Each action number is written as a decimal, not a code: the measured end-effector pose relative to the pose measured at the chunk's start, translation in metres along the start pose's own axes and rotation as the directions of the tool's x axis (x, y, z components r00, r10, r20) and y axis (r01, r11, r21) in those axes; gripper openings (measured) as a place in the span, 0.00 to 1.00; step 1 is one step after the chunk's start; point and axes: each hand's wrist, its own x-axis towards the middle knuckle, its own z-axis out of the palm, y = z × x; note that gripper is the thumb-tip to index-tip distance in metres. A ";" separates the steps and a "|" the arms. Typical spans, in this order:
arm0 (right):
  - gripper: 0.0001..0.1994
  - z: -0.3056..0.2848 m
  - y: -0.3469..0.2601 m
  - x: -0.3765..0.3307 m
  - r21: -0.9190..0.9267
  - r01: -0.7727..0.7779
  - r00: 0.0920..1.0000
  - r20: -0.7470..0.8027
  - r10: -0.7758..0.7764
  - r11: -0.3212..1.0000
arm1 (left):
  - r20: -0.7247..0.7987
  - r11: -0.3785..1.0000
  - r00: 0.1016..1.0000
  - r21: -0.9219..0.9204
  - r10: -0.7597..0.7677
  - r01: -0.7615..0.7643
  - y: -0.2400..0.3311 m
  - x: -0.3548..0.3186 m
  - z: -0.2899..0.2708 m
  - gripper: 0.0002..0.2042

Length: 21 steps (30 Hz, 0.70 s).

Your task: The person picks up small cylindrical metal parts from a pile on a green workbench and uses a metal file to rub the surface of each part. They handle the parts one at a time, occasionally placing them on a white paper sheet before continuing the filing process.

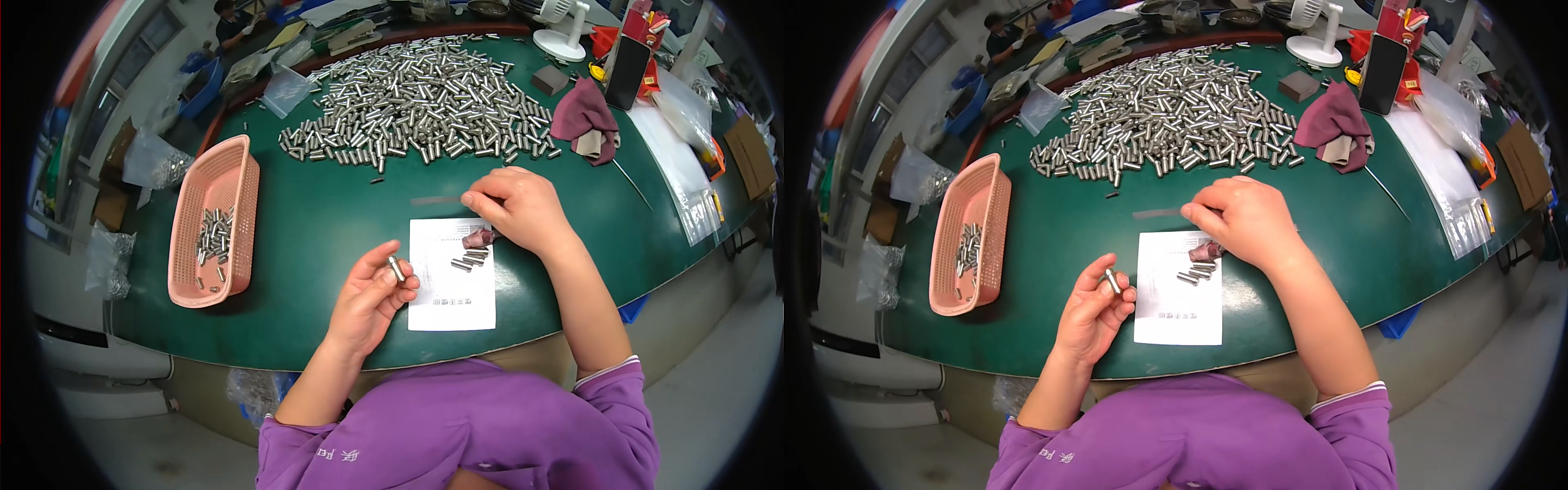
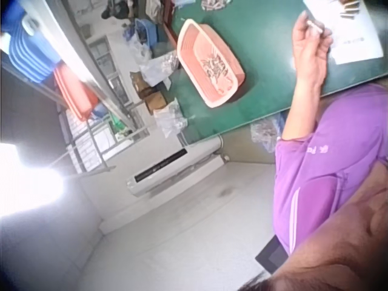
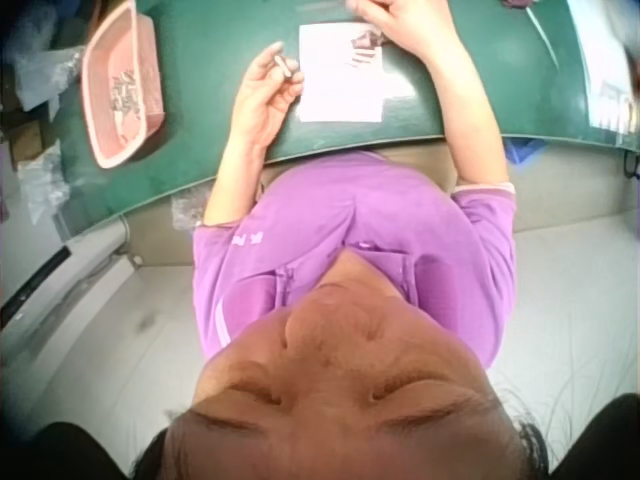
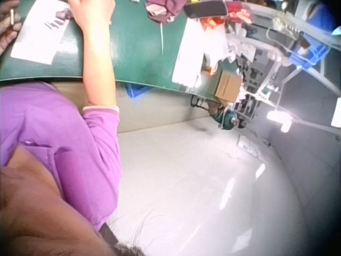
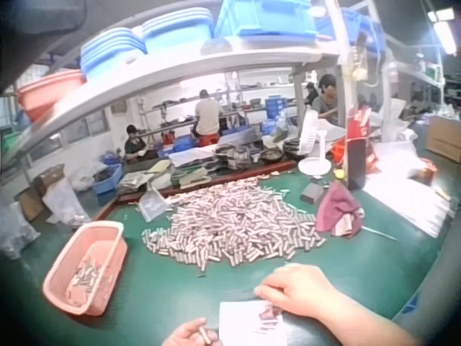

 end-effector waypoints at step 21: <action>0.14 -0.012 -0.035 -0.058 -0.157 0.145 0.987 0.093 -0.132 0.977 | 0.252 -0.021 0.915 0.966 0.315 -0.259 -0.018 0.004 0.037 0.15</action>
